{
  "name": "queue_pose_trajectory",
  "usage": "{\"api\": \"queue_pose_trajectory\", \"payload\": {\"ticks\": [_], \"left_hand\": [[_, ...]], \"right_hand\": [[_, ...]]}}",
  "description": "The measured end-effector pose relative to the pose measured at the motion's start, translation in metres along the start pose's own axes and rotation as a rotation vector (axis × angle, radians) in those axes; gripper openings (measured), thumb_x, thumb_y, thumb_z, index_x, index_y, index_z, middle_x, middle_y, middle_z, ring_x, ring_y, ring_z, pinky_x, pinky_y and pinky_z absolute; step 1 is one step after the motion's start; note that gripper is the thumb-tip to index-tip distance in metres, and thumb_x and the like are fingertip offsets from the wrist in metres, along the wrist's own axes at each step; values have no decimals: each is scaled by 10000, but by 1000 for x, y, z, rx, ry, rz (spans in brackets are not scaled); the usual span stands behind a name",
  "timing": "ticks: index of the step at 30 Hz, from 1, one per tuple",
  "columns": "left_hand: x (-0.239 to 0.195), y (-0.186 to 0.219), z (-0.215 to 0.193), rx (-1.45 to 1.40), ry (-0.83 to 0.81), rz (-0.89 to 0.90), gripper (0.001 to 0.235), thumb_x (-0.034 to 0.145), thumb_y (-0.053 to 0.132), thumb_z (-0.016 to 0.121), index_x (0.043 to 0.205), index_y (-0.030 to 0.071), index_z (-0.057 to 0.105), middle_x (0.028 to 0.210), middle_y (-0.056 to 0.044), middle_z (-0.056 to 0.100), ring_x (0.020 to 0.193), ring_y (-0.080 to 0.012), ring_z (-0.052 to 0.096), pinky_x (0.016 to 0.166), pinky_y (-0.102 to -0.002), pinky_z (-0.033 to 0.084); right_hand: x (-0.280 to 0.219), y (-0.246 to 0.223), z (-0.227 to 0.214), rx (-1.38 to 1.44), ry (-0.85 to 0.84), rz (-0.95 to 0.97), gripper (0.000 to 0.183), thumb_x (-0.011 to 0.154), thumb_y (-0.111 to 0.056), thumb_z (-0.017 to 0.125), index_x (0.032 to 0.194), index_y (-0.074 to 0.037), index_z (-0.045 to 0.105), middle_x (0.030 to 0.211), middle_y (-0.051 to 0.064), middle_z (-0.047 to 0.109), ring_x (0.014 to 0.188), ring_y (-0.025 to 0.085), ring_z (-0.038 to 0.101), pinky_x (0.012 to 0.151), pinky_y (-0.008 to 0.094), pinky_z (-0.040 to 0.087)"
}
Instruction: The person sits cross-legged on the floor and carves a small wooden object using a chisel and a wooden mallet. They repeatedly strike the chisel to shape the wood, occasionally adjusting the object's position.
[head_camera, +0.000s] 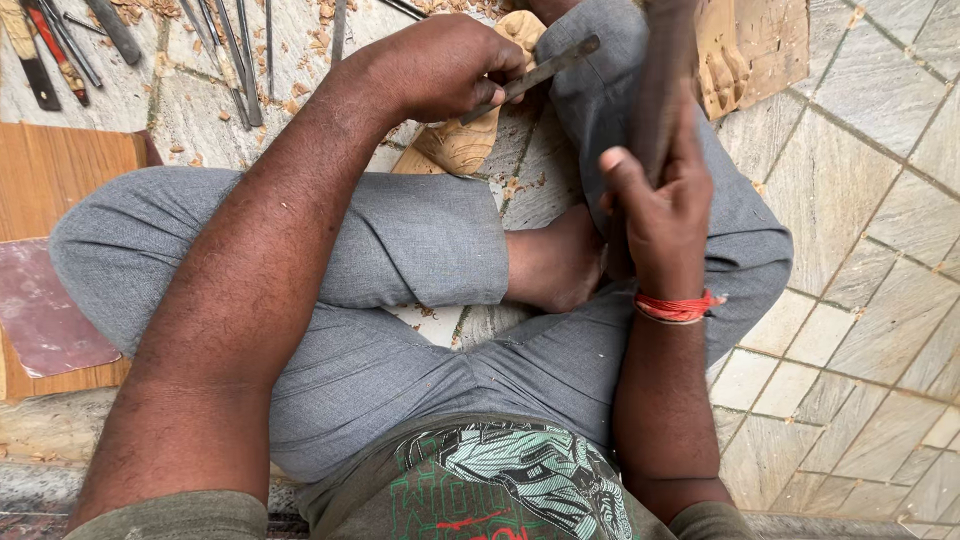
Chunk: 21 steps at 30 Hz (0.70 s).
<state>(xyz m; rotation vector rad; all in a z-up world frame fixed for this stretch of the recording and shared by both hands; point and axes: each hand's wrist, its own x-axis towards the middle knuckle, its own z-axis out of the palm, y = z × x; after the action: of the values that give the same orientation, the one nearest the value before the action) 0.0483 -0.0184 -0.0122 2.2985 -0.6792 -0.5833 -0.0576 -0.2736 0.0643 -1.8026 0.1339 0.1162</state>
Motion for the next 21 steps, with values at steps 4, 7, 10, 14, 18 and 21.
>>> {"api": "queue_pose_trajectory", "payload": {"ticks": [4,7,10,14,18,21], "left_hand": [[1,-1,-1,-24,4,4,169,958,207,707,1119,166,740,973,-45,756,912,-202,724,811,-442,580],[2,1,1,-38,-20,-45,185,965,211,690,1142,187,736,975,-38,754,910,-199,724,809,-446,575],[1,5,-1,-28,-64,-78,190,983,222,677,1162,203,736,970,-42,757,909,-204,723,820,-456,568],[-2,7,-8,-30,-70,-62,198,977,216,688,1167,198,739,1004,-39,756,925,-206,715,826,-458,567],[-6,6,-10,-110,-103,-96,186,981,241,671,1150,214,742,1004,-11,757,933,-174,718,838,-438,566],[-2,10,-10,-98,-118,-117,193,990,250,656,1164,222,736,998,-13,755,929,-173,717,840,-436,566]], "right_hand": [[-4,-3,0,-89,-136,82,848,1023,-102,723,1713,-18,237,1156,56,704,750,97,614,626,254,538],[-5,-2,3,79,-14,10,838,1086,-121,717,1750,-42,212,1009,99,664,716,112,638,641,254,571],[0,-3,3,11,78,-18,834,1091,-128,707,1740,-55,188,1093,94,659,718,103,637,676,274,584],[1,-3,-3,-249,-176,71,856,996,-97,711,1679,-39,199,1349,13,616,825,57,648,662,222,565],[-7,7,6,96,-23,45,853,1064,-67,713,1741,-48,195,1169,111,679,744,102,631,635,242,557],[-5,8,9,81,83,13,871,1063,-71,705,1748,-62,168,1094,145,656,718,108,642,655,261,578]]}}
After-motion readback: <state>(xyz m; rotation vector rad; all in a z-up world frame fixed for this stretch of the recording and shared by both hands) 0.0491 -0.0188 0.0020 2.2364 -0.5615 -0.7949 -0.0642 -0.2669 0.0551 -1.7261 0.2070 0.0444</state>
